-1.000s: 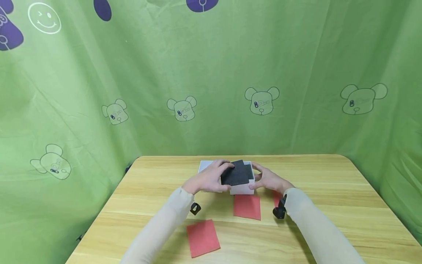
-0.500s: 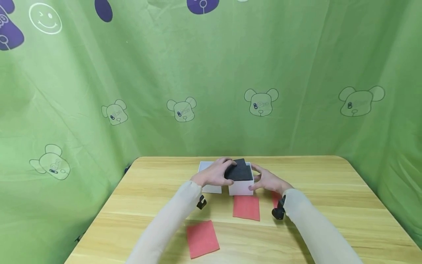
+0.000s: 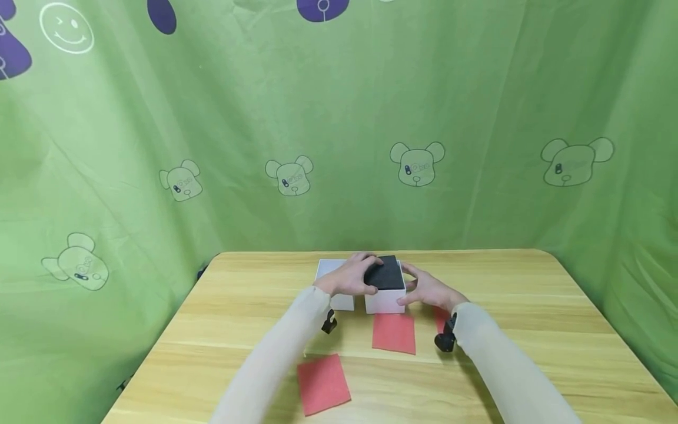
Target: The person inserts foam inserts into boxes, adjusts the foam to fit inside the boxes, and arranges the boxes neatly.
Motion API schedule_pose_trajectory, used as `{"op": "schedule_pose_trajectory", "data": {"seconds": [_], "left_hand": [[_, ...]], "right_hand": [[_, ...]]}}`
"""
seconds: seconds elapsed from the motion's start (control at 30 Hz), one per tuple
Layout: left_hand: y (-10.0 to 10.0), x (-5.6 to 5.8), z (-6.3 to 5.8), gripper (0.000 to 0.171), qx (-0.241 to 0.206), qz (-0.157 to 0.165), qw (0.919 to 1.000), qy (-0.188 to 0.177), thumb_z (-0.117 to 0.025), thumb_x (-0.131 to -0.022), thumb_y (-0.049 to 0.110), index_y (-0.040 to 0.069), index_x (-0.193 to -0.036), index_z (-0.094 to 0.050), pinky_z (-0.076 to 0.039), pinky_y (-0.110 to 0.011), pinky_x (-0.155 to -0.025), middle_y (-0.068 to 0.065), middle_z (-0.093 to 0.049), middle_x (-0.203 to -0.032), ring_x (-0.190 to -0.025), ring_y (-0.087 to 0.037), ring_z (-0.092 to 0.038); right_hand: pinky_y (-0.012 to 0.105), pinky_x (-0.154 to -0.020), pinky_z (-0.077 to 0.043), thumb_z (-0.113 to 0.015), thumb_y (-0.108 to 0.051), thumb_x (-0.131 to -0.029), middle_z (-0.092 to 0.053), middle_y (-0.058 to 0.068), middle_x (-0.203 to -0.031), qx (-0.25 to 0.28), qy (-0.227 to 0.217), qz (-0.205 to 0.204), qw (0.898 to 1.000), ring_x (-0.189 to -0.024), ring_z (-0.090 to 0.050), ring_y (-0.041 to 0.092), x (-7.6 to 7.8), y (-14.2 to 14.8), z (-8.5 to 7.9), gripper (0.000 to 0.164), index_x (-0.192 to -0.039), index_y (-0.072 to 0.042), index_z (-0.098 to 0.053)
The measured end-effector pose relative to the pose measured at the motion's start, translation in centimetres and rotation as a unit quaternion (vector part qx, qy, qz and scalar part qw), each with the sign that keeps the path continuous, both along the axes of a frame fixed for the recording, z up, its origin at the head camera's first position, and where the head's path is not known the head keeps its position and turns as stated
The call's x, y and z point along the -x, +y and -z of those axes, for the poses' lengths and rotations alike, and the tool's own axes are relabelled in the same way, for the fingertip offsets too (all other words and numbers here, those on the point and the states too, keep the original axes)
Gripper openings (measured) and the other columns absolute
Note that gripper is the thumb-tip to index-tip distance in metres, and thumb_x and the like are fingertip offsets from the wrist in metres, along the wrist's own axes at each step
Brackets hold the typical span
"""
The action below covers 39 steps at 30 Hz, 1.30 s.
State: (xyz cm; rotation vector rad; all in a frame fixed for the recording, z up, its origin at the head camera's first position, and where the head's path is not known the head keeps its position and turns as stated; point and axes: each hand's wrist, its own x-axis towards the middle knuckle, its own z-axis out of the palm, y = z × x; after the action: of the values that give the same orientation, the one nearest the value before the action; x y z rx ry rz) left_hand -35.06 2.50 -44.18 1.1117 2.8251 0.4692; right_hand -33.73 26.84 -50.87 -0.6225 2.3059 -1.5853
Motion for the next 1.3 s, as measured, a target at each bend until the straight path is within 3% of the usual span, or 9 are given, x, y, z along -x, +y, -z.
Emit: {"op": "schedule_pose_trajectory", "data": {"seconds": [0.2,0.5,0.8,1.07,1.3], "left_hand": [[0.23,0.18,0.30,0.063,-0.013,-0.008,0.9998,-0.014,-0.071,-0.078,0.034,0.024,-0.135,-0.047,-0.038,-0.030,-0.097,0.000,-0.036,-0.144,-0.126,-0.016,-0.034],[0.65,0.28,0.48,0.063,-0.014,-0.005,0.9995,-0.030,-0.071,-0.078,0.034,0.024,-0.136,-0.047,-0.039,-0.030,-0.096,-0.002,-0.038,-0.143,-0.123,-0.016,-0.036],[0.74,0.12,0.44,0.059,0.003,-0.010,0.9987,-0.049,-0.066,-0.080,0.035,0.026,-0.136,-0.048,-0.033,-0.035,-0.104,-0.002,-0.033,-0.148,-0.131,-0.018,-0.031],[0.59,0.00,0.42,0.057,0.015,0.004,0.9995,-0.028,-0.057,-0.088,0.052,0.025,-0.137,-0.047,-0.032,-0.034,-0.105,-0.004,-0.033,-0.148,-0.132,-0.019,-0.031],[0.65,-0.01,0.40,0.051,0.033,0.014,0.9993,-0.013,-0.056,-0.091,0.047,0.024,-0.137,-0.048,-0.024,-0.035,-0.110,-0.004,-0.032,-0.150,-0.135,-0.021,-0.030]], "right_hand": [[0.035,-0.091,-0.045,-0.080,-0.008,-0.074,-0.010,0.026,-0.153,-0.001,-0.006,0.007,1.000,-0.118,-0.047,0.041,-0.02,-0.10,0.05,0.106,-0.150,0.002,-0.007],[0.049,-0.097,-0.039,-0.081,-0.012,-0.074,-0.009,0.027,-0.153,-0.030,0.002,0.024,0.999,-0.121,-0.043,0.044,-0.22,0.04,0.18,0.105,-0.150,0.002,-0.009],[0.055,-0.100,-0.036,-0.081,-0.012,-0.074,-0.009,0.026,-0.153,-0.030,-0.002,0.018,0.999,-0.123,-0.040,0.046,-0.30,0.07,-0.04,0.106,-0.150,0.001,-0.007],[0.056,-0.100,-0.035,-0.080,-0.012,-0.075,-0.008,0.026,-0.153,-0.025,-0.001,0.012,1.000,-0.124,-0.040,0.046,-0.23,0.07,0.22,0.107,-0.150,0.000,-0.006],[0.056,-0.102,-0.033,-0.082,-0.016,-0.073,-0.007,0.023,-0.155,-0.021,-0.015,0.019,0.999,-0.125,-0.040,0.044,-0.10,0.05,0.21,0.110,-0.151,-0.003,-0.005]]}}
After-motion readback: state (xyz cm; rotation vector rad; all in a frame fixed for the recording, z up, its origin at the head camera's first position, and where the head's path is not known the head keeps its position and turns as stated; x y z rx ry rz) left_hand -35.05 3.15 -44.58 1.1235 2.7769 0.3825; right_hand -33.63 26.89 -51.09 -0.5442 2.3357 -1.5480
